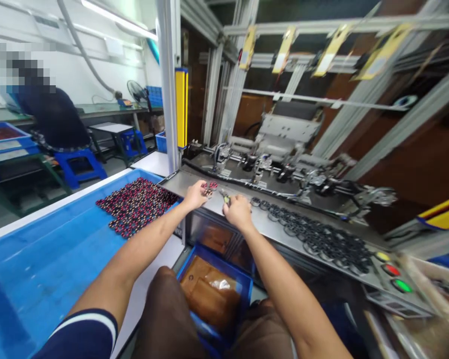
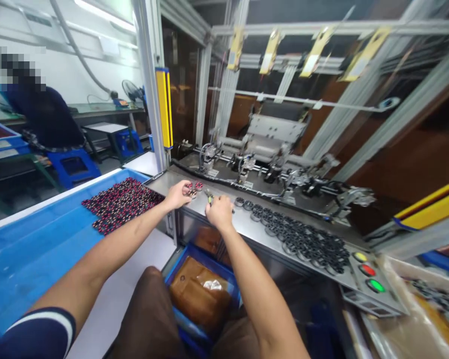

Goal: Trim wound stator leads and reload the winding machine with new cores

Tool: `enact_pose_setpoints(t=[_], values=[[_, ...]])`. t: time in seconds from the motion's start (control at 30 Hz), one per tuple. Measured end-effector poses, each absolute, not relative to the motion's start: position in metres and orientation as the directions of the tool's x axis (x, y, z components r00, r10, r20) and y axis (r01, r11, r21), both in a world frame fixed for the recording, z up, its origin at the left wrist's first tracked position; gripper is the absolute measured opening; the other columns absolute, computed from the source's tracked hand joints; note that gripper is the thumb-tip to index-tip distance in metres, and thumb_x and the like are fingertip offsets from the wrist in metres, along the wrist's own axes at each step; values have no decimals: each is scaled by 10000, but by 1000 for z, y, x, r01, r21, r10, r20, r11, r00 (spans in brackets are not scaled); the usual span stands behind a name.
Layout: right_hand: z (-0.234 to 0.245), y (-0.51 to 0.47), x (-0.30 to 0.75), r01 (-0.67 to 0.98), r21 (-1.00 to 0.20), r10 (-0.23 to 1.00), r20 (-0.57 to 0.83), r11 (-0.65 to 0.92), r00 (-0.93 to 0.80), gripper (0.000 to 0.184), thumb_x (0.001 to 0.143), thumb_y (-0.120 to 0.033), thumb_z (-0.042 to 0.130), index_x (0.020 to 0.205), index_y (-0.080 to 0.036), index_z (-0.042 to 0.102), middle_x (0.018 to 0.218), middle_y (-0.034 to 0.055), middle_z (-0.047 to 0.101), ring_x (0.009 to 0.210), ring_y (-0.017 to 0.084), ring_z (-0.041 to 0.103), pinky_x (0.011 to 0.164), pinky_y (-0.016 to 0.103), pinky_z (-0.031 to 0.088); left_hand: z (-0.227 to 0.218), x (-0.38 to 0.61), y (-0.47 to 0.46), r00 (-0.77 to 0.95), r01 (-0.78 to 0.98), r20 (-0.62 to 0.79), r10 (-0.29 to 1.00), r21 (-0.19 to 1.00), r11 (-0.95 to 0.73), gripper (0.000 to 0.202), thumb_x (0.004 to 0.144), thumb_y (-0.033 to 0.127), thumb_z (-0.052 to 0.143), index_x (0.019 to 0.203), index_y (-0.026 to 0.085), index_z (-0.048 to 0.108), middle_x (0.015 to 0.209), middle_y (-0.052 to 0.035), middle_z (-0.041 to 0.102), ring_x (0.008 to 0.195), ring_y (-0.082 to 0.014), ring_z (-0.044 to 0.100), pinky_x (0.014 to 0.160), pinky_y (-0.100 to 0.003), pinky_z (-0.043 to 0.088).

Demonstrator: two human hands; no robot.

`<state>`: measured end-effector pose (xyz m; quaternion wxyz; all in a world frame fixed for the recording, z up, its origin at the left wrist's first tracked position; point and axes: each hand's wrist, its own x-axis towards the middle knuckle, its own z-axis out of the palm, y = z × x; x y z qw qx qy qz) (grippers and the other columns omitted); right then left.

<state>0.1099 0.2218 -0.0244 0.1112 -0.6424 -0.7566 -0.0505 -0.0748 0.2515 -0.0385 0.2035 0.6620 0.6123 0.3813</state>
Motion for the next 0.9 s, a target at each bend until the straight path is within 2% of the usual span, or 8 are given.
enact_pose_setpoints(t=[0.27, 0.4, 0.5, 0.6, 0.7, 0.73, 0.8, 0.9], values=[[-28, 218, 113, 971, -149, 947, 290, 184, -135, 291, 940, -360, 618, 1146, -154, 626, 1219, 87, 626, 1126, 250, 603, 956, 485, 509, -39, -62, 240, -96, 549, 403, 910, 784, -290, 365, 901, 299, 640, 1228, 154, 567, 1126, -84, 660, 971, -213, 664, 868, -438, 562], [-23, 220, 114, 930, -292, 942, 308, 225, -131, 292, 932, -345, 630, 1155, -157, 624, 1244, 88, 616, 1153, 261, 590, 987, 514, 484, -29, -63, 196, -117, 467, 540, 834, 771, -434, 603, 775, 202, 729, 1316, 160, 465, 1070, -88, 689, 966, -211, 692, 906, -412, 569], [-10, 213, 114, 844, -432, 923, 345, 317, -170, 281, 907, -269, 650, 1150, -131, 625, 1303, 132, 588, 1254, 296, 521, 1062, 541, 413, -20, -61, 144, -116, 399, 627, 770, 739, -542, 606, 800, 201, 691, 1344, 183, 424, 1172, -115, 673, 1043, -202, 692, 911, -364, 581], [1, 179, 116, 686, -586, 893, 388, 431, -229, 287, 932, -243, 580, 1179, -99, 604, 1343, 197, 558, 1295, 282, 489, 1076, 457, 419, -15, -59, 91, -135, 370, 725, 676, 670, -644, 603, 800, 162, 702, 1341, 202, 437, 1229, -128, 669, 1127, -212, 667, 966, -372, 562], [2, 115, 127, 492, -737, 885, 350, 463, -308, 318, 1008, -342, 406, 1155, -137, 599, 1075, 126, 688, 922, 195, 676, 828, 350, 564, -14, -57, 52, -98, 378, 837, 538, 532, -758, 590, 761, 105, 750, 1296, 196, 520, 1174, -121, 702, 1066, -210, 688, 907, -352, 589], [1, 91, 131, 394, -803, 883, 327, 447, -336, 332, 1006, -393, 403, 1110, -157, 611, 952, 85, 702, 774, 169, 676, 724, 316, 573, -13, -56, 43, -74, 385, 855, 513, 499, -776, 574, 746, 94, 765, 1271, 190, 552, 1146, -114, 712, 1035, -205, 696, 877, -340, 598], [1, 48, 140, 68, -960, 903, 229, 271, -364, 305, 940, -465, 549, 975, -178, 645, 759, 24, 668, 599, 137, 615, 575, 267, 524, -10, -52, 31, -35, 387, 867, 497, 470, -793, 546, 725, 85, 785, 1228, 182, 598, 1101, -98, 726, 983, -197, 705, 833, -330, 607], [6, 11, 145, -164, -986, 927, 93, 35, -363, 295, 862, -474, 683, 851, -180, 656, 588, -34, 575, 489, 87, 492, 486, 212, 411, -3, -41, 23, -9, 356, 866, 500, 470, -808, 521, 724, 82, 779, 1211, 176, 621, 1060, -92, 733, 932, -199, 711, 795, -342, 613]])
